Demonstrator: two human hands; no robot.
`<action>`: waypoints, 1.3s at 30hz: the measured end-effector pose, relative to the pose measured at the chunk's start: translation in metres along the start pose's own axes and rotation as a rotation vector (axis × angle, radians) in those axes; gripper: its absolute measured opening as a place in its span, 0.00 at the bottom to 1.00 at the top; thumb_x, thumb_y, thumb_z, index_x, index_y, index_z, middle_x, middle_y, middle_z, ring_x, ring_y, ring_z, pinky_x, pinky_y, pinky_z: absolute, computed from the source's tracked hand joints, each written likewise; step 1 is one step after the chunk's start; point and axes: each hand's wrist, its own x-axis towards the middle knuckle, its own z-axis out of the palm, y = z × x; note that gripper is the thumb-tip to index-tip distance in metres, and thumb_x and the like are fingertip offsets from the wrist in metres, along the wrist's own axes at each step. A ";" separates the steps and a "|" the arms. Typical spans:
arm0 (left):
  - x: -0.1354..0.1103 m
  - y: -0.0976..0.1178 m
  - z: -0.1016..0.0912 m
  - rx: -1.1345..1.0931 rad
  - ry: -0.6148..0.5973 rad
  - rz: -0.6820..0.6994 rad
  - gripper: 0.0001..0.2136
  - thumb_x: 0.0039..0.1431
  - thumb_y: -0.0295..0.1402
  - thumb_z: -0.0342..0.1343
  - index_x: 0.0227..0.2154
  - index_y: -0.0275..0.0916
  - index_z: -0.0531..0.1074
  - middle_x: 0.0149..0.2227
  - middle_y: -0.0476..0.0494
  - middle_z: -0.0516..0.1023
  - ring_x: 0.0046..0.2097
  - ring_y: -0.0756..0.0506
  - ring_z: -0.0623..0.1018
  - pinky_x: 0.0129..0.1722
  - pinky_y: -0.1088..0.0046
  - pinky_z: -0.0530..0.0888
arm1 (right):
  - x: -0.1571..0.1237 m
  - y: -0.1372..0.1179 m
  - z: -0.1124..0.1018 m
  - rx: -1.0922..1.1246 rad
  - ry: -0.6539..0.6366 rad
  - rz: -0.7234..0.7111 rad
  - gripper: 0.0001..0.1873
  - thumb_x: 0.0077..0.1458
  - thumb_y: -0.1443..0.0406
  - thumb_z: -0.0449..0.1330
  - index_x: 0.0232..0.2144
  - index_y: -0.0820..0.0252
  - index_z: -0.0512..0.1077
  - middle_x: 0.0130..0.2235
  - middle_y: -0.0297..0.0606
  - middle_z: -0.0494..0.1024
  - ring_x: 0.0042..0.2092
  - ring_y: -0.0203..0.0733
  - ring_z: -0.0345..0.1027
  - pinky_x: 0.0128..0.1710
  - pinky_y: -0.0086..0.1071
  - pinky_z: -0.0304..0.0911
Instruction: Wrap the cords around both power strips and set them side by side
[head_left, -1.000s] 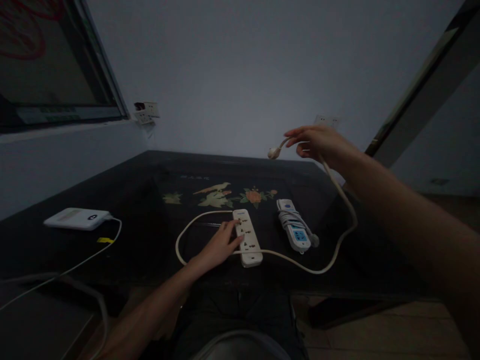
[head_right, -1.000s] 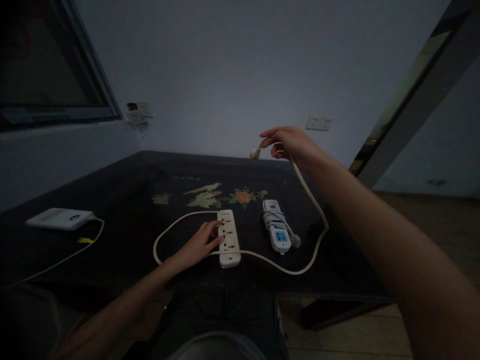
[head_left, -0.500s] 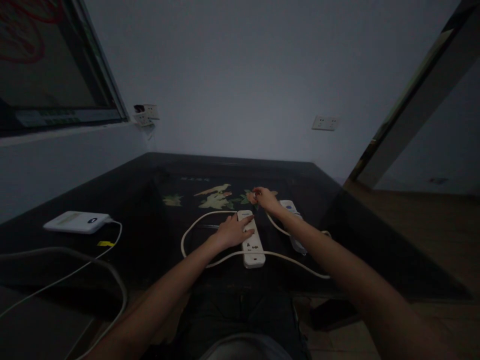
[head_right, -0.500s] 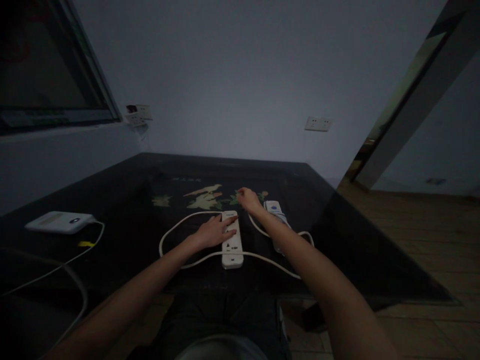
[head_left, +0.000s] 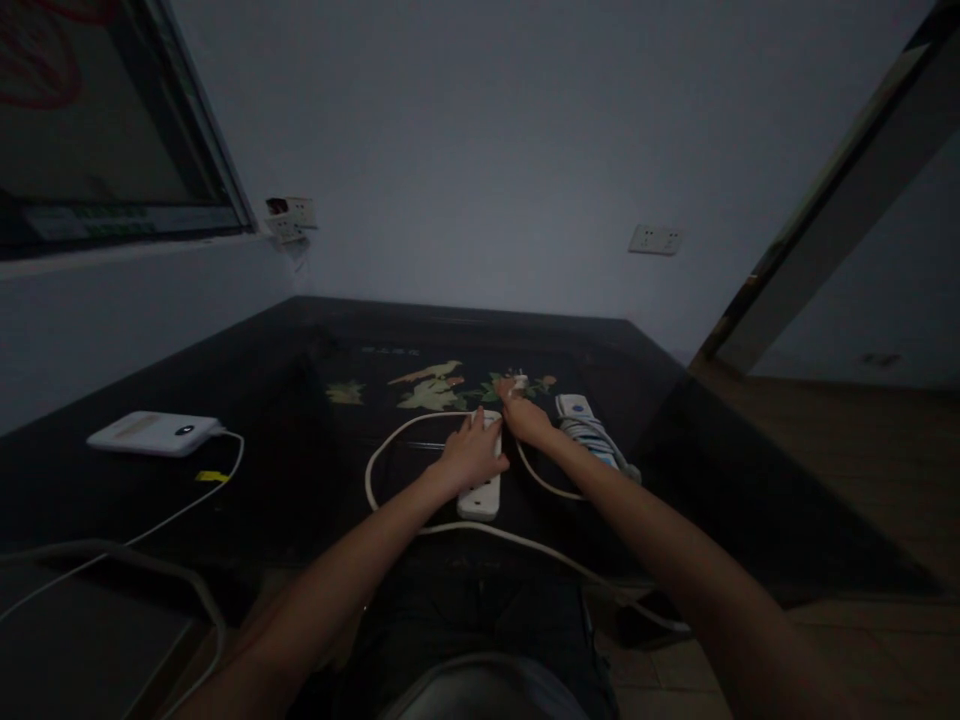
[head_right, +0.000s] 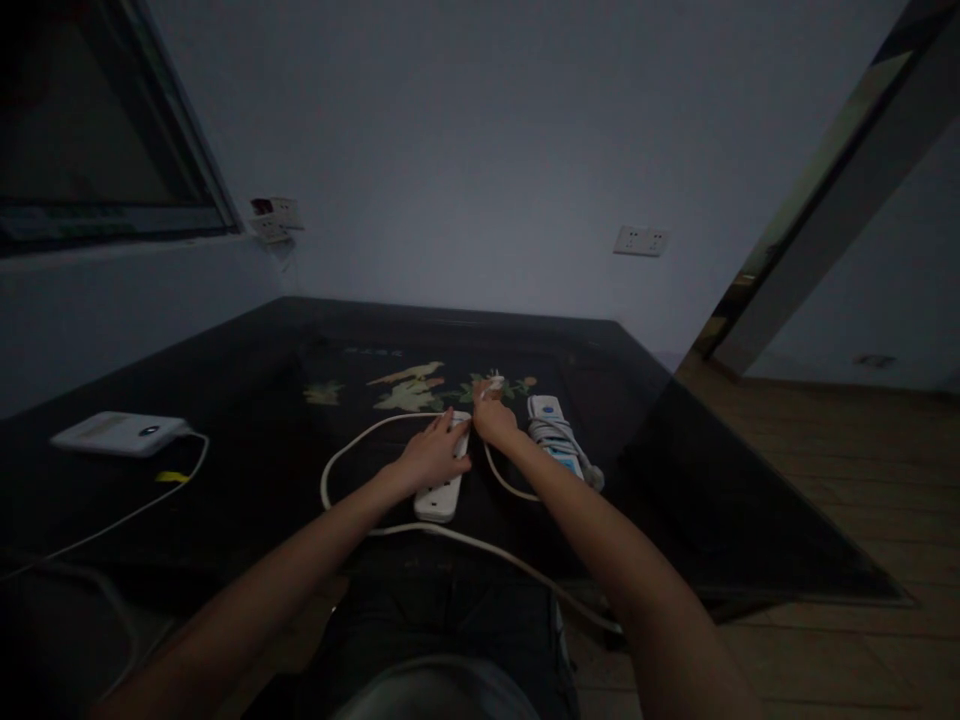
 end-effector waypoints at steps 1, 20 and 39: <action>0.001 -0.007 -0.001 0.001 -0.009 0.012 0.32 0.55 0.41 0.51 0.63 0.42 0.53 0.67 0.31 0.48 0.65 0.31 0.56 0.57 0.51 0.63 | -0.001 -0.001 0.001 -0.019 0.006 -0.001 0.26 0.63 0.67 0.42 0.63 0.61 0.51 0.56 0.55 0.69 0.54 0.49 0.67 0.51 0.41 0.61; -0.083 -0.128 -0.043 -0.445 0.420 -0.111 0.19 0.58 0.41 0.48 0.47 0.37 0.72 0.49 0.39 0.77 0.50 0.41 0.75 0.52 0.61 0.71 | -0.140 -0.071 -0.040 -0.054 0.110 -0.191 0.14 0.63 0.60 0.51 0.43 0.58 0.73 0.41 0.42 0.78 0.42 0.46 0.72 0.38 0.35 0.65; -0.094 -0.096 0.002 -0.704 0.362 -0.163 0.21 0.60 0.46 0.48 0.47 0.36 0.69 0.48 0.36 0.76 0.51 0.41 0.75 0.53 0.62 0.69 | -0.144 -0.147 0.036 0.840 0.201 -0.299 0.09 0.62 0.68 0.51 0.40 0.57 0.70 0.38 0.35 0.78 0.38 0.37 0.72 0.37 0.27 0.61</action>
